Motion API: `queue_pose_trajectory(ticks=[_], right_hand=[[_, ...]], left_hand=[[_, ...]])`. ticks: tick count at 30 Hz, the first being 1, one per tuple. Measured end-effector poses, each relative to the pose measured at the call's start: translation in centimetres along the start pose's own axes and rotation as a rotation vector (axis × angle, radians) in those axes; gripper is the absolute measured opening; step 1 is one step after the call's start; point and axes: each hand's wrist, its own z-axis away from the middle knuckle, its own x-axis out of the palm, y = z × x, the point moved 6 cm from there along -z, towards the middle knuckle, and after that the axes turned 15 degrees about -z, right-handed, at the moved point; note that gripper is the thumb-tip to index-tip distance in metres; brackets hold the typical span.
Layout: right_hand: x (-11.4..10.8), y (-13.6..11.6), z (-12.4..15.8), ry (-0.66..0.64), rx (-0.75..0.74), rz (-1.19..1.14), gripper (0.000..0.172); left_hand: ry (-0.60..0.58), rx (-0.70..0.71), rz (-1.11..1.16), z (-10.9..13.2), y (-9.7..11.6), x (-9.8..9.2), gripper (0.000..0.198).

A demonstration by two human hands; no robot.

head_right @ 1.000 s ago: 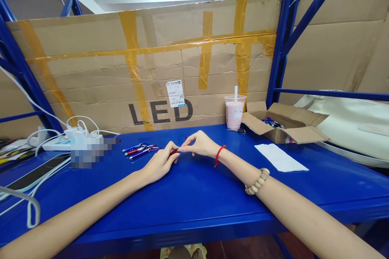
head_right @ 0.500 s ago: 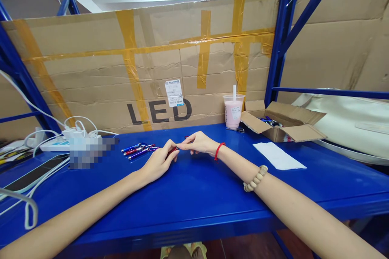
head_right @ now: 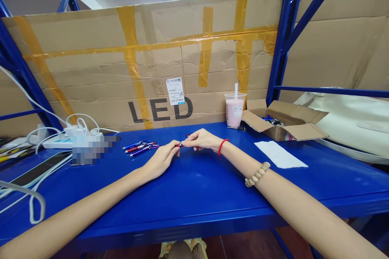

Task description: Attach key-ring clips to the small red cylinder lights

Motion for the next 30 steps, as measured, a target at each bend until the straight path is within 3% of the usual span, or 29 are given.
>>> queue_pose_trajectory(ticks=[7,13,17,30], right_hand=[[0.4,0.5,-0.3,-0.053,-0.061,0.069,0.032],[1.9,-0.2,0.3,-0.228,-0.169,0.068,0.038],[2.6,-0.9,0.8,-0.226,-0.212,0.078,0.042],[3.1,-0.6,0.7,-0.207,-0.081,-0.107,0.041]], left_hand=[[-0.050,0.033,-0.027,0.1,0.1,0.2,0.018],[-0.039,0.028,-0.009,0.1,-0.1,0.0,0.023],[-0.033,0.016,0.001,0.0,-0.3,0.0,0.025],[0.003,0.030,-0.089,-0.1,0.0,-0.2,0.020]])
